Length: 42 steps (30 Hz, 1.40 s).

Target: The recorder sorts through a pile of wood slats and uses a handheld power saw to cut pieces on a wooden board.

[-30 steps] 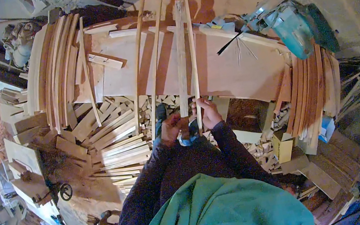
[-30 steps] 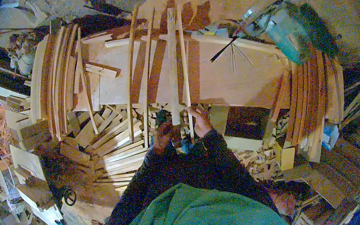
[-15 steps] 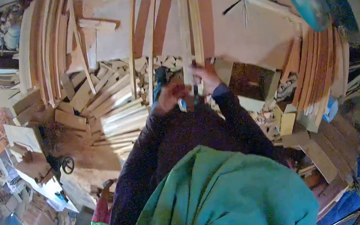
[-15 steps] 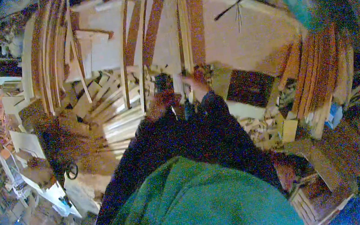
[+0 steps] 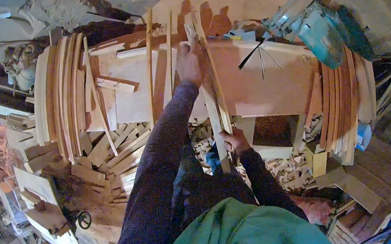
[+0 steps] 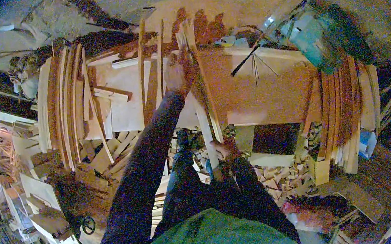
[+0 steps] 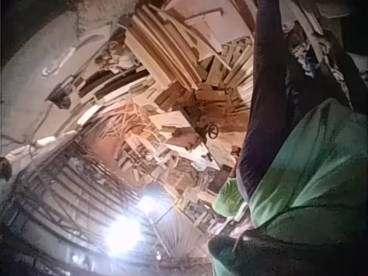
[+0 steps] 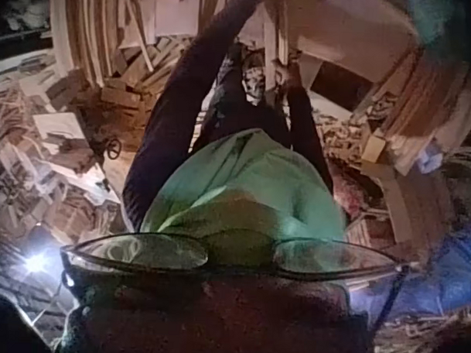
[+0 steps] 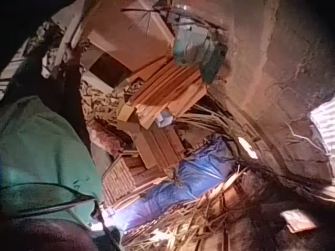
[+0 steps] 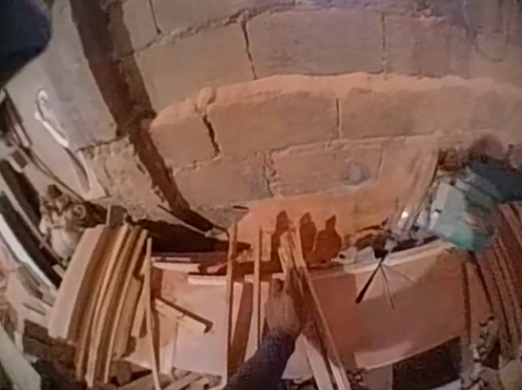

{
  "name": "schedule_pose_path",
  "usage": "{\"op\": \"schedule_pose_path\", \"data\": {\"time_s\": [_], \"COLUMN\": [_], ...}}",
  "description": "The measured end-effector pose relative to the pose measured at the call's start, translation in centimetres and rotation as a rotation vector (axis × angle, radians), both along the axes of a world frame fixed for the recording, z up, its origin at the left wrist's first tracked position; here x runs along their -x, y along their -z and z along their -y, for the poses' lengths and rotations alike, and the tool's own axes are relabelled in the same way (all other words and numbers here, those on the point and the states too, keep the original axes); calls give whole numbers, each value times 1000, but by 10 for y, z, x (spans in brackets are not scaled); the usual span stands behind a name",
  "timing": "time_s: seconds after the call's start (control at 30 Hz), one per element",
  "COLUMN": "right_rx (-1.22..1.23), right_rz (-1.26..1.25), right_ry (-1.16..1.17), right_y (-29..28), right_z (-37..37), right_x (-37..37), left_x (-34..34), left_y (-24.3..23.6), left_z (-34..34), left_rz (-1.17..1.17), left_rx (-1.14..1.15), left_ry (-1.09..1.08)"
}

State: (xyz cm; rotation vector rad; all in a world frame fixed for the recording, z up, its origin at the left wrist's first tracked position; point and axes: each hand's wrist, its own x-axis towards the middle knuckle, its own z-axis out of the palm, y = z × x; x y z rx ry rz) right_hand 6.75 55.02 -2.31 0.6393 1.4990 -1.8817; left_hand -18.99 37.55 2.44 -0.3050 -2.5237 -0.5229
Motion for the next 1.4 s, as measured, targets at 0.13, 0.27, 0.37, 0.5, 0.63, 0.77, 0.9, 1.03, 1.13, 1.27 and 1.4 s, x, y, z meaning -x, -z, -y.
{"op": "schedule_pose_path", "data": {"time_s": [0.13, 0.27, 0.37, 0.5, 0.63, 0.77, 0.9, 1.03, 1.13, 1.27, 1.4], "right_rx": [-184, -190, -325, -46, -303, -184, -28, 71, 100, 66, 290], "right_rz": [-14, -132, -187, -64, -70, -102, -54, -48, -58, -73, 17], "right_ry": [27, 32, -8, 140, -32, -26, -85, -2, -41, -41, 171], "right_y": [-3, 1, -9, -22, -5, 22, 28, 16, 1, -20, -29], "right_z": [6, 8, 8, 7, 5, -3, -6, 9, 19, 26, 29], "right_x": [2, 4, 5, 6, 6, 2, 2, 6, 12, 15, 18], "left_x": [44, 68, 71, 62, 44, -23, -162, -274, -307, -315, -314], "left_y": [-6, -6, -6, -5, -4, -6, 3, 47, 67, 31, -12], "left_z": [-14, -13, -10, -8, -3, 9, 4, 0, -10, 8, 22], "left_rz": [398, 670, 722, 559, 650, 185, 494, 1092, 994, 832, 1029], "left_rx": [123, 79, 221, 155, 246, 35, -823, -1356, -1839, -2257, -1112], "left_ry": [-72, -39, 0, 35, 26, 205, 84, 222, -107, -152, -18]}}
